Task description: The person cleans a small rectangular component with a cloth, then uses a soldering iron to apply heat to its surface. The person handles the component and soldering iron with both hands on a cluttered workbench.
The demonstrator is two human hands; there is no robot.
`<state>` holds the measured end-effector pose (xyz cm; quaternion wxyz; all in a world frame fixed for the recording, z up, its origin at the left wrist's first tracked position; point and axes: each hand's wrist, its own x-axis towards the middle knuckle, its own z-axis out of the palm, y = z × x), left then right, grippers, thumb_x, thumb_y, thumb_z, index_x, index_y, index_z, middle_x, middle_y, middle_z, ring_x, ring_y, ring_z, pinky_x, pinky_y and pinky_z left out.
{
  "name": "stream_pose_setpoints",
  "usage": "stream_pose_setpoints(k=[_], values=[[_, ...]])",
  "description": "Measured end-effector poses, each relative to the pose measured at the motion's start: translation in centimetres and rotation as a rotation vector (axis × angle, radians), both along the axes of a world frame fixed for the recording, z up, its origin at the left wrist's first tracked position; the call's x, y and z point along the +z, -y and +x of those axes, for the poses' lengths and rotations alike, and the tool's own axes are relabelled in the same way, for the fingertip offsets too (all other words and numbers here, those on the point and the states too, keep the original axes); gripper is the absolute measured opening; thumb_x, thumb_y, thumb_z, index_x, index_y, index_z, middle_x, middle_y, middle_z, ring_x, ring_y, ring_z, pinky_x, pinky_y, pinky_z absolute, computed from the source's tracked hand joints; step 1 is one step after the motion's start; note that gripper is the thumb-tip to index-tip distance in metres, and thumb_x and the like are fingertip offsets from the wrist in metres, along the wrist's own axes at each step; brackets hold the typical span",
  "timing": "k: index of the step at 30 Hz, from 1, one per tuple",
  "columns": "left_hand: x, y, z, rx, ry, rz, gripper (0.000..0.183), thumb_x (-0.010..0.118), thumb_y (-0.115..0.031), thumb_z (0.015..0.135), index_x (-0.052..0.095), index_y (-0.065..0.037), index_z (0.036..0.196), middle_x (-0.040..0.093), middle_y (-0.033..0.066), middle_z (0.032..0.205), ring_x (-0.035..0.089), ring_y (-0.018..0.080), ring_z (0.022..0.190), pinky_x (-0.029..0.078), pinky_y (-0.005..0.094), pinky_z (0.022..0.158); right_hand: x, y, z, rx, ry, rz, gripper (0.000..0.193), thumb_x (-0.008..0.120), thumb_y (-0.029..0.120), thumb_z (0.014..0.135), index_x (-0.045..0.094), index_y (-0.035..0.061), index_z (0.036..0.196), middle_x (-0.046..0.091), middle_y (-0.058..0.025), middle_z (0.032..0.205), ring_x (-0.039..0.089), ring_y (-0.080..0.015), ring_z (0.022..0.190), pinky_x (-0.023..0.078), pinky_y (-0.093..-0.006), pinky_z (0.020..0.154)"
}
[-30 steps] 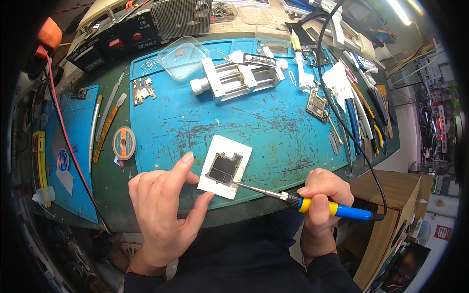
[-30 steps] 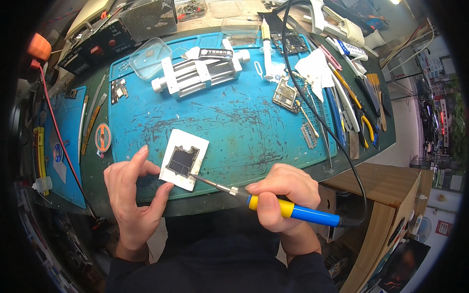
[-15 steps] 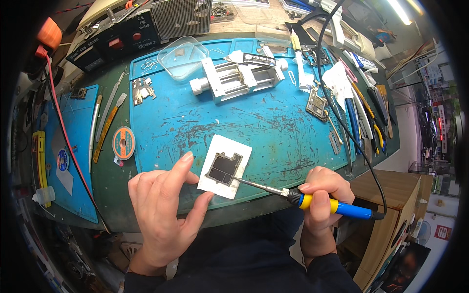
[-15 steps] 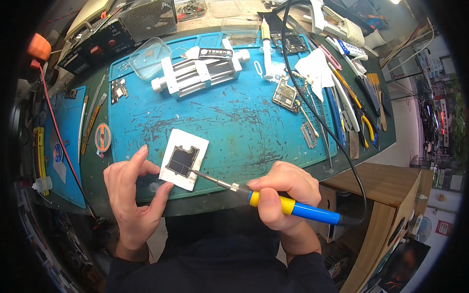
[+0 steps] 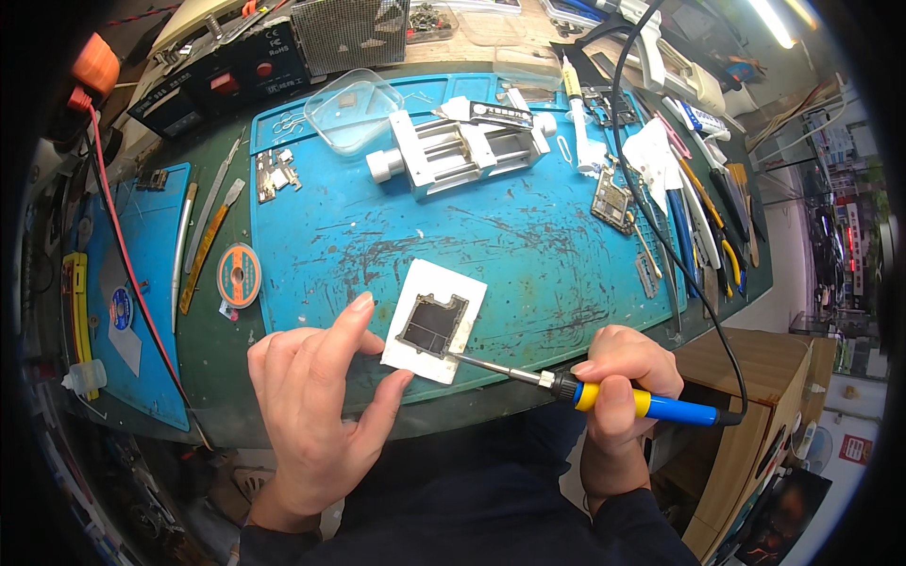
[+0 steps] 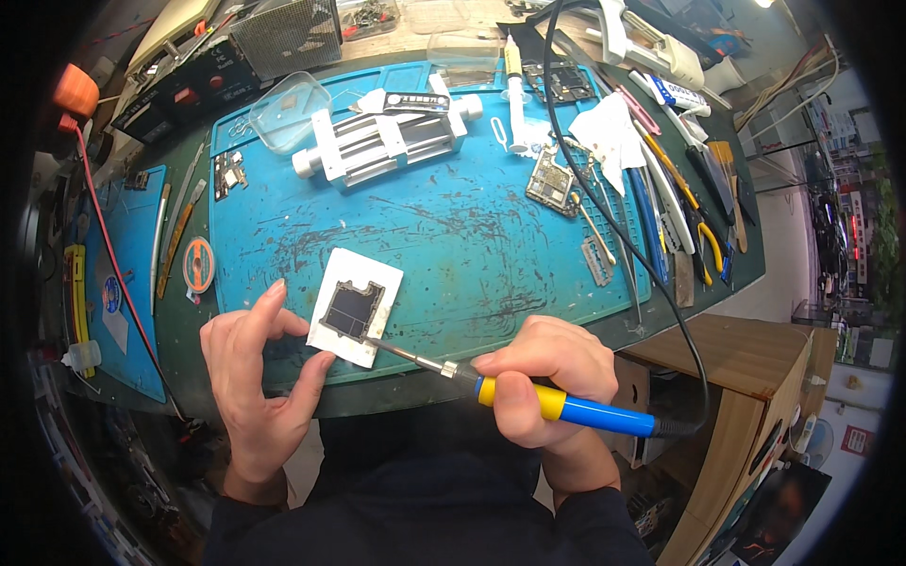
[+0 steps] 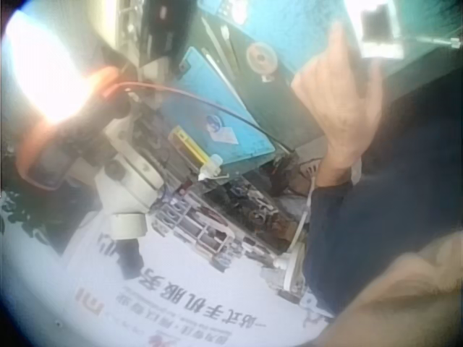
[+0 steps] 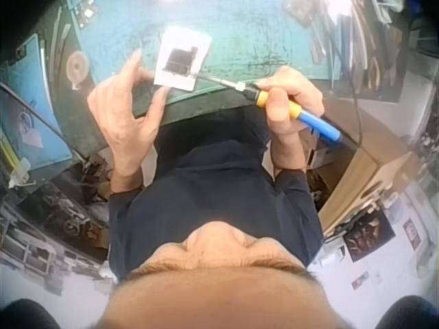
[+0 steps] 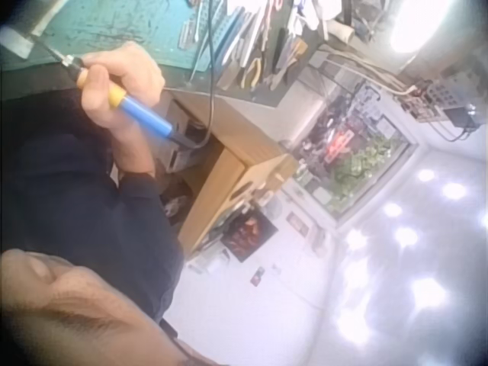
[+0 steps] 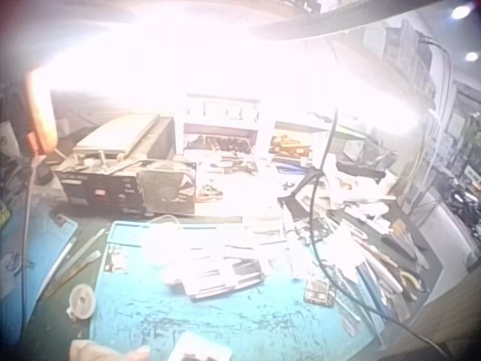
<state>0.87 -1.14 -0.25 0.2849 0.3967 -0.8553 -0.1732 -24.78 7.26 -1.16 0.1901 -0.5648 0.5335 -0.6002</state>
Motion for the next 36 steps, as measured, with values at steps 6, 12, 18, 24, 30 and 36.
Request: stream_pose_setpoints(k=[6, 12, 18, 24, 30, 36], values=[[-0.1, 0.1, 0.0, -0.002, -0.004, -0.006, 0.079, 0.088, -0.008, 0.074, 0.057, -0.004, 0.146, 0.07, -0.0011, 0.103, 0.059, 0.0203, 0.093, 0.038, 0.0395, 0.09, 0.1, 0.1, -0.1, 0.048, -0.009, -0.006, 0.012, 0.069, 0.013, 0.088, 0.071, 0.0046, 0.081, 0.07, -0.006, 0.064, 0.059, -0.0163, 0.048, 0.044, -0.0284, 0.048], [0.0, 0.1, -0.1, -0.004, -0.007, -0.013, 0.077, 0.088, -0.008, 0.075, 0.058, -0.004, 0.145, 0.068, -0.0021, 0.098, 0.058, 0.02, 0.091, 0.038, 0.0393, 0.089, 0.0, 0.1, -0.2, 0.063, -0.029, -0.024, 0.011, 0.069, 0.014, 0.089, 0.071, 0.0044, 0.082, 0.069, -0.0055, 0.062, 0.058, -0.0162, 0.048, 0.044, -0.0285, 0.048], [-0.1, 0.1, -0.1, -0.006, -0.006, -0.019, 0.076, 0.088, -0.008, 0.075, 0.059, -0.004, 0.145, 0.067, -0.0028, 0.096, 0.058, 0.0195, 0.089, 0.038, 0.0391, 0.088, 0.1, 0.2, -0.2, 0.065, -0.04, -0.019, 0.014, 0.07, 0.016, 0.09, 0.071, 0.0039, 0.083, 0.067, -0.0048, 0.06, 0.057, -0.0161, 0.046, 0.044, -0.0287, 0.047], [-0.1, 0.1, 0.1, -0.061, -0.031, -0.015, 0.075, 0.089, -0.008, 0.074, 0.06, -0.004, 0.143, 0.069, -0.0045, 0.095, 0.059, 0.0185, 0.088, 0.04, 0.0391, 0.088, -0.8, -0.7, 0.3, -0.075, 0.206, -0.068, 0.025, 0.067, 0.024, 0.098, 0.068, 0.0021, 0.086, 0.065, -0.0074, 0.069, 0.054, -0.0147, 0.056, 0.041, -0.0298, 0.054], [0.4, 0.5, 0.1, -0.293, -0.109, 0.088, 0.061, 0.088, -0.002, 0.07, 0.066, -0.005, 0.127, 0.076, -0.0009, 0.092, 0.061, 0.0209, 0.085, 0.042, 0.0384, 0.084, -1.5, -0.4, 0.7, -0.198, 0.332, -0.202, 0.03, 0.058, 0.029, 0.103, 0.057, 0.001, 0.091, 0.055, -0.0073, 0.074, 0.044, -0.0131, 0.061, 0.035, -0.0302, 0.059], [2.0, 2.9, -0.1, -0.254, -0.07, 0.174, 0.064, 0.082, 0.002, 0.072, 0.063, -0.003, 0.134, 0.068, 0.0119, 0.134, 0.063, 0.0346, 0.115, 0.042, 0.0501, 0.112, -0.7, -0.6, -0.2, -0.322, 0.43, -0.223, 0.023, 0.052, 0.022, 0.099, 0.055, 0.002, 0.088, 0.056, -0.0078, 0.079, 0.045, -0.0143, 0.069, 0.037, -0.031, 0.064]])
